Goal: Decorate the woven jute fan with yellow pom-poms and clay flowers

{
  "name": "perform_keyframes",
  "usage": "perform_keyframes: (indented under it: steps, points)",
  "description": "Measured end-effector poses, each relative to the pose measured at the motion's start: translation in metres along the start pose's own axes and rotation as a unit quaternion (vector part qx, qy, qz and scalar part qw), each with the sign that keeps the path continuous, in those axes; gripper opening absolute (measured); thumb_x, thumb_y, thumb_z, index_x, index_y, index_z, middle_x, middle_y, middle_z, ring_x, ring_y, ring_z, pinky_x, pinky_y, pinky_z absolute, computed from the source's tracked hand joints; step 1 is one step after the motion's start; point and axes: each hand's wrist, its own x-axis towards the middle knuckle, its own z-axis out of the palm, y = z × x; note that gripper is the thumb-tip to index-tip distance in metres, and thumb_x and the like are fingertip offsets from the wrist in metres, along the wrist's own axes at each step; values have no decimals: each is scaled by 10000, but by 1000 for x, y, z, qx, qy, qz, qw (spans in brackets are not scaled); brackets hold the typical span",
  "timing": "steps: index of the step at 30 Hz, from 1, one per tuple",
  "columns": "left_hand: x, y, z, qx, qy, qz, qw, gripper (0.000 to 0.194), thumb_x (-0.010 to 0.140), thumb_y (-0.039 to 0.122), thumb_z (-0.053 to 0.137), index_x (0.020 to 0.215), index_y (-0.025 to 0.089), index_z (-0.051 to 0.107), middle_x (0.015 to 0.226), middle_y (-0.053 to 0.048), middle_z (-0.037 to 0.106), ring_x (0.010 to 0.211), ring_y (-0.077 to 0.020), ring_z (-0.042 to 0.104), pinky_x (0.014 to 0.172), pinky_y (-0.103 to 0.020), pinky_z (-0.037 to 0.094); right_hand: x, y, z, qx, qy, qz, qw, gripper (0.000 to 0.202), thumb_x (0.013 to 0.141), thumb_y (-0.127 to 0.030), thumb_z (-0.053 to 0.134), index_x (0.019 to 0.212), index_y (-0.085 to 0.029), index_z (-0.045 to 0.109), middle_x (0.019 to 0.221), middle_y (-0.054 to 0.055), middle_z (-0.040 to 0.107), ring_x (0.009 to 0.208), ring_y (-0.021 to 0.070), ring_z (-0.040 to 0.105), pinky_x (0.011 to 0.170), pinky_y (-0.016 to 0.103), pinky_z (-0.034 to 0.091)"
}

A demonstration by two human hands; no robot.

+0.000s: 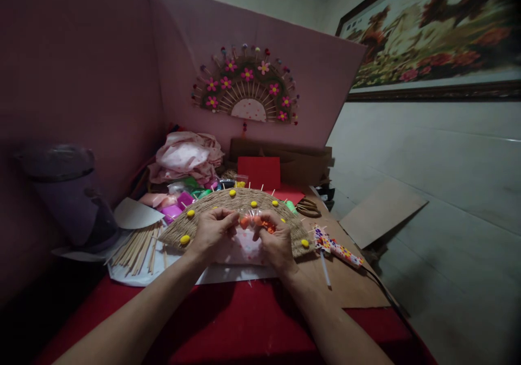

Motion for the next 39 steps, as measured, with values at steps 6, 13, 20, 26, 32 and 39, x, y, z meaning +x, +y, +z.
perform_keyframes:
  steps: [6, 13, 20, 26, 32, 39]
  points:
    - [0, 2, -1, 12, 1, 10, 1000, 343, 547, 410, 782, 546, 122, 595, 429, 9, 548, 372, -63, 448, 383, -176, 326, 3, 1, -3, 11, -6, -11, 1000, 47, 760, -194, 590, 753, -190, 637, 802, 13, 561, 652, 116, 516, 485, 208, 462]
    - [-2, -1, 0, 24, -26, 9, 999, 324, 577, 408, 748, 552, 145, 561, 411, 19, 532, 340, -88, 444, 343, -199, 348, 1, 2, -1, -36, -86, -46, 995, 284, 727, -116, 569, 944, -236, 708, 802, 6, 558, 755, 144, 544, 621, 248, 480]
    - [-3, -4, 1, 33, -61, -5, 998, 281, 597, 358, 750, 642, 124, 601, 506, -2, 596, 401, -90, 511, 406, -201, 403, 0, 4, -5, -136, -77, -74, 985, 248, 706, -40, 507, 796, -212, 661, 821, 15, 586, 794, 163, 547, 703, 267, 436]
    - [-6, -4, 2, -14, -107, -57, 992, 372, 571, 374, 783, 776, 134, 587, 582, 3, 621, 412, -96, 538, 410, -216, 433, 1, 2, -6, -167, -15, -79, 983, 219, 728, -59, 505, 776, -219, 646, 789, 13, 578, 773, 166, 538, 680, 265, 415]
    - [-4, 1, 2, -75, -33, -62, 995, 398, 468, 211, 805, 753, 155, 531, 490, 45, 576, 384, -91, 500, 373, -192, 387, 2, -1, -5, -116, -6, -48, 992, 85, 755, -174, 570, 700, -200, 628, 743, 9, 556, 728, 159, 522, 649, 261, 418]
    - [-3, 6, 3, -82, 39, -39, 995, 308, 484, 145, 732, 713, 157, 526, 471, 60, 546, 388, -62, 467, 375, -153, 309, 6, -6, -6, -75, 6, -24, 997, 154, 723, -164, 553, 571, -189, 557, 716, 11, 553, 725, 156, 523, 627, 254, 425]
